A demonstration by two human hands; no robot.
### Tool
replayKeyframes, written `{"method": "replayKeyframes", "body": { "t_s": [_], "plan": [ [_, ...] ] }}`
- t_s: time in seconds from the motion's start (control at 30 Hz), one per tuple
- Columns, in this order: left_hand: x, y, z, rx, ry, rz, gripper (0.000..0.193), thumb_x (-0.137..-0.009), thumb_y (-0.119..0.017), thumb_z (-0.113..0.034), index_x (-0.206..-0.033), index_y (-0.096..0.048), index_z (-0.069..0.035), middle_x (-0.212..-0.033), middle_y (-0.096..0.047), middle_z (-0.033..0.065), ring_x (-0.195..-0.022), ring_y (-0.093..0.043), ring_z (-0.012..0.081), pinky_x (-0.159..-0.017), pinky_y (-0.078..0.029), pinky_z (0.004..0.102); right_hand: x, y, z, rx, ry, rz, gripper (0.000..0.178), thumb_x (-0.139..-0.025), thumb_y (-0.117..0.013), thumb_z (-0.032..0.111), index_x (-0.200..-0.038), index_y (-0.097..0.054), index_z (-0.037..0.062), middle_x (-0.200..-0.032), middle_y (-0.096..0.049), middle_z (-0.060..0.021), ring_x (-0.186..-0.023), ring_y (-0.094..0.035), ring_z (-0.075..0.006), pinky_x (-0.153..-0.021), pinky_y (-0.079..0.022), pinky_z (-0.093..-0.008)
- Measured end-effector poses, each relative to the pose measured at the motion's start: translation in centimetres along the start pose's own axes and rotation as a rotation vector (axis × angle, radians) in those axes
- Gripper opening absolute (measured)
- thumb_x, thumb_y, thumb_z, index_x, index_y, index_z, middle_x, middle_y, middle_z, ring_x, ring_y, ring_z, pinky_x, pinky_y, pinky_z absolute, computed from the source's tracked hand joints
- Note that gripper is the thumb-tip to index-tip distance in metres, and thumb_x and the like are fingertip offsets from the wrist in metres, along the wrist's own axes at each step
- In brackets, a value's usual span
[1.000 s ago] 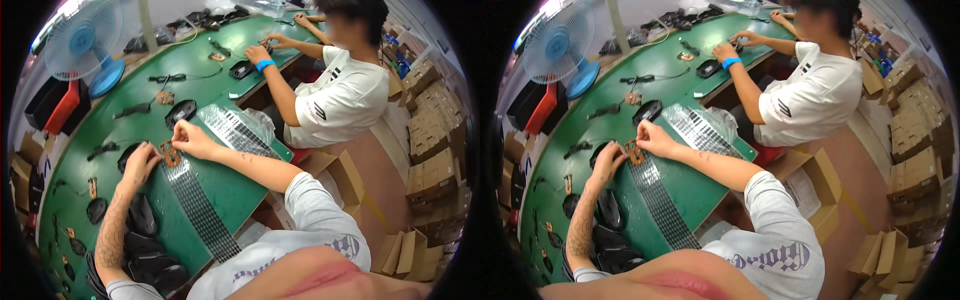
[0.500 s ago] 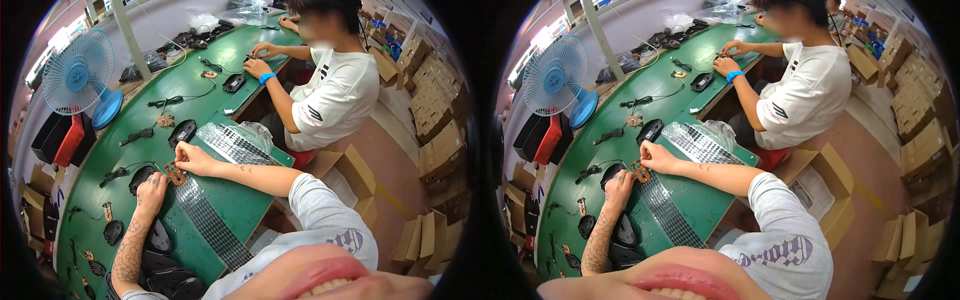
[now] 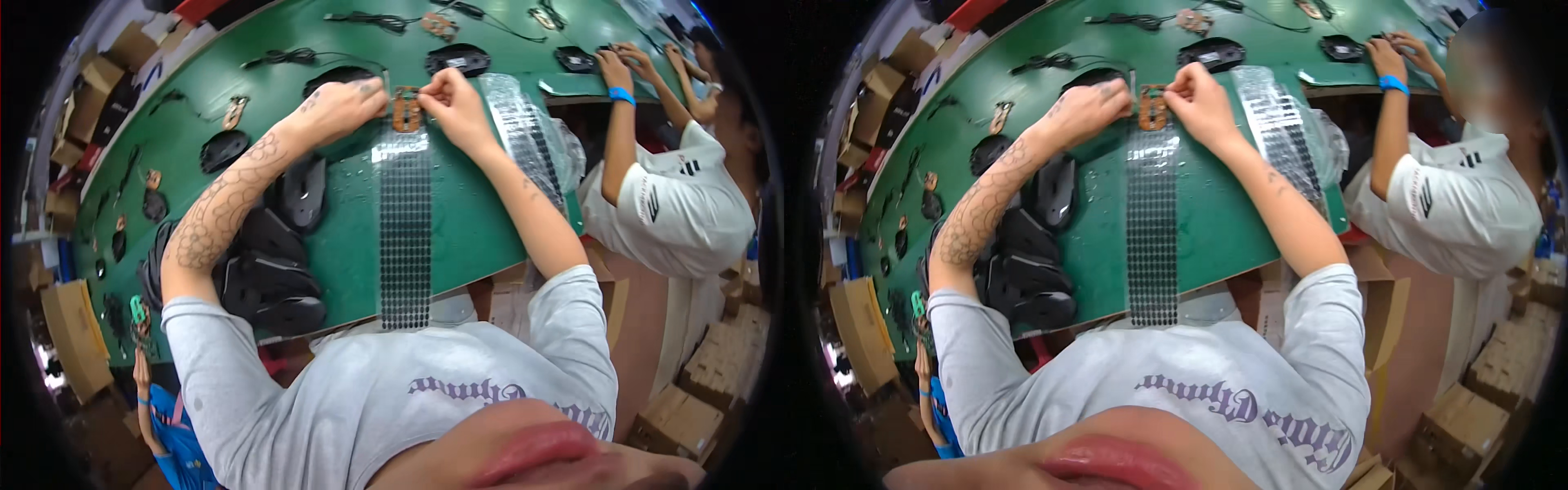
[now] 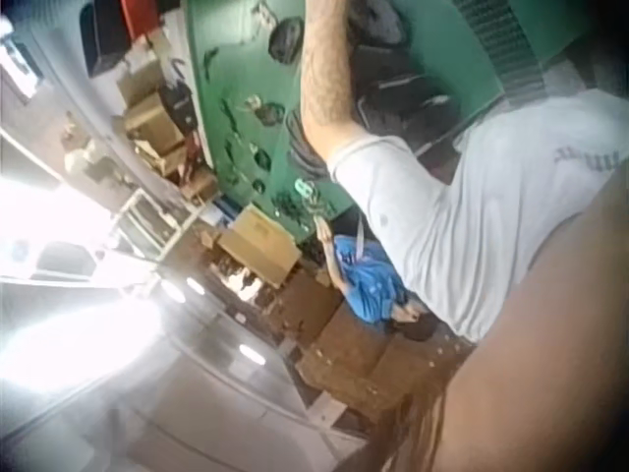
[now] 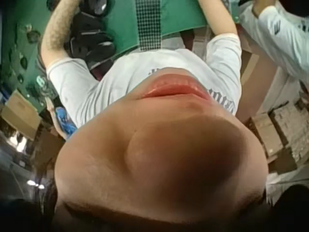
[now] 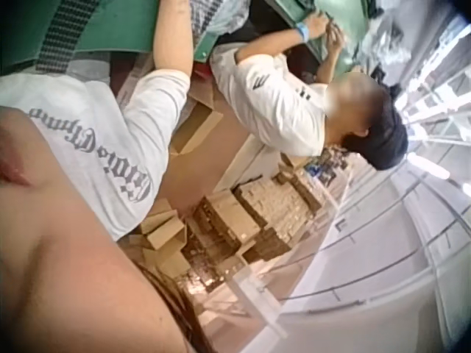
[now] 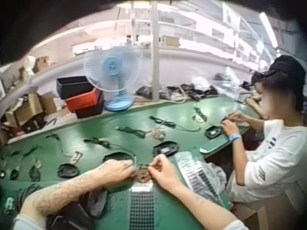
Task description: Manually assembling electronic components onto printed circuit boards at a factory workstation.
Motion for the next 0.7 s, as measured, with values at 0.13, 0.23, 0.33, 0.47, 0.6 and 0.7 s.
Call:
{"method": "replayKeyframes", "body": {
  "t_s": [0.13, 0.23, 0.33, 0.47, 0.6, 0.7],
  "plan": [
    [0.8, 0.9, 1.1, 0.406, 0.319, -0.080, 0.011, -0.090, -0.062, -0.015, -0.096, -0.057, -0.007, -0.088, -0.059, 0.0045, -0.070, -0.060, 0.0160, -0.055, -0.048, 0.0275, 0.2, -0.1, 0.1, -0.073, -0.031, 0.035, 0.020, -0.085, -0.067, 0.002, -0.097, -0.051, 0.0034, -0.088, -0.066, -0.0079, -0.075, -0.062, -0.0117, -0.071, -0.051, -0.0219],
    [0.7, 1.0, 1.1, 0.871, 0.683, -0.034, 0.009, -0.089, -0.063, -0.011, -0.096, -0.062, -0.006, -0.085, -0.064, 0.0039, -0.070, -0.060, 0.0148, -0.058, -0.049, 0.0282, 0.2, 0.2, -0.2, -0.108, -0.055, 0.034, 0.019, -0.086, -0.067, 0.002, -0.097, -0.051, 0.0035, -0.091, -0.066, -0.0086, -0.079, -0.063, -0.0124, -0.074, -0.052, -0.0221],
    [0.4, 1.2, 0.8, 0.997, 0.786, -0.065, 0.008, -0.089, -0.063, -0.010, -0.096, -0.064, -0.006, -0.083, -0.066, 0.0035, -0.069, -0.060, 0.0141, -0.060, -0.049, 0.0282, 0.0, 0.2, -0.1, -0.127, -0.058, 0.050, 0.019, -0.087, -0.066, 0.002, -0.097, -0.050, 0.0036, -0.092, -0.067, -0.0089, -0.080, -0.064, -0.0128, -0.076, -0.052, -0.0223],
    [-0.3, 1.1, 0.8, 0.930, 0.688, -0.186, 0.008, -0.089, -0.062, -0.008, -0.095, -0.066, -0.005, -0.079, -0.067, 0.0026, -0.069, -0.060, 0.0130, -0.062, -0.049, 0.0274, 0.0, 0.0, -0.1, -0.129, -0.053, 0.062, 0.018, -0.088, -0.065, 0.002, -0.097, -0.050, 0.0036, -0.094, -0.066, -0.0093, -0.083, -0.064, -0.0133, -0.078, -0.052, -0.0226],
    [-0.5, 0.7, 1.2, 0.829, 0.622, -0.211, 0.008, -0.089, -0.064, -0.006, -0.096, -0.064, -0.004, -0.083, -0.065, 0.0006, -0.072, -0.057, 0.0073, -0.065, -0.048, 0.0225, 0.0, 0.0, 0.2, -0.176, -0.026, 0.027, 0.019, -0.085, -0.068, 0.003, -0.095, -0.051, 0.0038, -0.090, -0.068, -0.0080, -0.077, -0.062, -0.0119, -0.074, -0.051, -0.0227],
    [-0.2, 0.2, 1.2, 0.824, 0.683, -0.185, 0.008, -0.088, -0.065, -0.005, -0.096, -0.064, -0.004, -0.082, -0.065, 0.0007, -0.072, -0.057, 0.0073, -0.065, -0.048, 0.0223, 0.0, -0.1, 0.4, -0.183, -0.024, 0.026, 0.019, -0.085, -0.068, 0.003, -0.095, -0.051, 0.0038, -0.089, -0.068, -0.0080, -0.078, -0.062, -0.0120, -0.074, -0.051, -0.0228]
  ]
}}
Point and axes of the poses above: each hand's wrist, its own x-axis away from the middle knuckle, its own y-axis out of the back of the hand, z = x × y, the point moved 5 cm from there along -x, towards the middle knuckle
